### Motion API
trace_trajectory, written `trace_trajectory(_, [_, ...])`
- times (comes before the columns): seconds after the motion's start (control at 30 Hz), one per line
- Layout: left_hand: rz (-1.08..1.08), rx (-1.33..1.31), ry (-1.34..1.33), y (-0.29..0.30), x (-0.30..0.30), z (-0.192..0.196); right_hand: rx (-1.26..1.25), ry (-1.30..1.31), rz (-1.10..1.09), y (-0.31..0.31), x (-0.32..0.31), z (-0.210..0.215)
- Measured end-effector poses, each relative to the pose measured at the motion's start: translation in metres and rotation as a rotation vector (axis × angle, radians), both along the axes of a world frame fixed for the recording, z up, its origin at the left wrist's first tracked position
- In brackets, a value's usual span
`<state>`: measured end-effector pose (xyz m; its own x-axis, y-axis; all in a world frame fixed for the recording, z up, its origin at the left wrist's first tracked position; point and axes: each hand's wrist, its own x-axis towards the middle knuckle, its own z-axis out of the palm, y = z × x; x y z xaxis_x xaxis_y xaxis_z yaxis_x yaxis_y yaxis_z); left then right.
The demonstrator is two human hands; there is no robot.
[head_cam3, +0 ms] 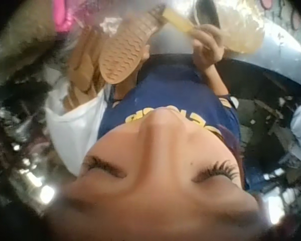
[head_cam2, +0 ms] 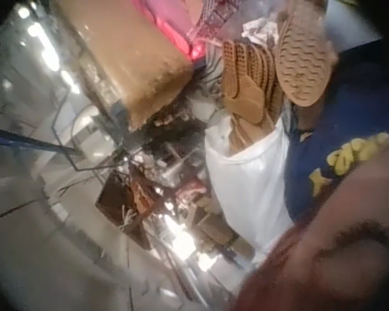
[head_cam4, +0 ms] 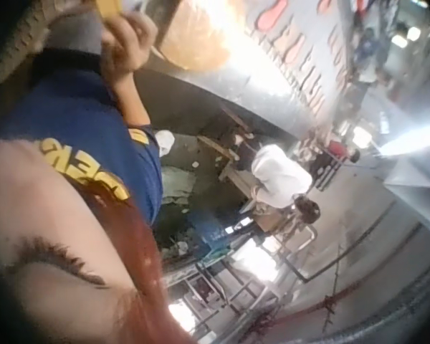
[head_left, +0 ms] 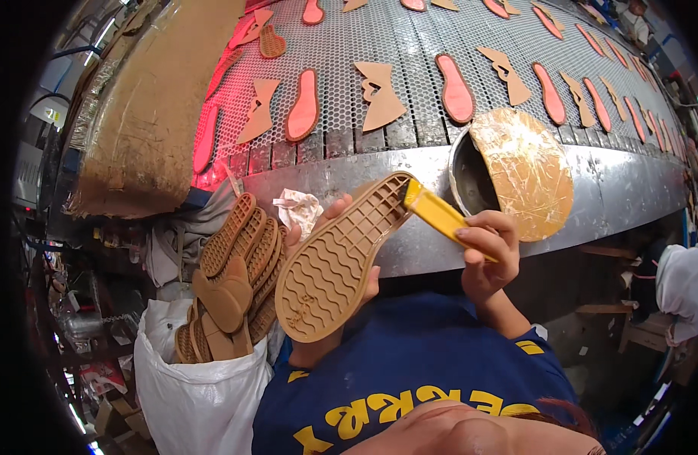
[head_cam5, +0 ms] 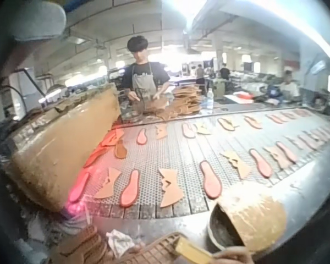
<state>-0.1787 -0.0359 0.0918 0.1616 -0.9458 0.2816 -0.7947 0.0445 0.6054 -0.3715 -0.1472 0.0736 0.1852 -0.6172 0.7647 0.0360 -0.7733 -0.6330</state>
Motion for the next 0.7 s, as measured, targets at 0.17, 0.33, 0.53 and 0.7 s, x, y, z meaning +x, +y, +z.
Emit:
trace_trajectory(0.17, [-0.173,0.029,1.072,0.004,-0.003,0.013,-0.048,0.067,0.017,0.0,0.01,-0.001])
trace_trajectory(0.33, [-0.381,-0.07,2.162,0.005,-0.001,-0.002,-0.041,0.102,0.028,0.009,0.012,0.003])
trace_trajectory(0.53, [-0.406,-0.111,2.126,-0.01,-0.004,-0.009,-0.128,0.159,0.166,0.024,0.017,0.01])
trace_trajectory(0.7, [-0.022,-0.233,2.003,-0.018,-0.017,0.005,-0.18,0.126,0.322,0.034,0.032,0.017])
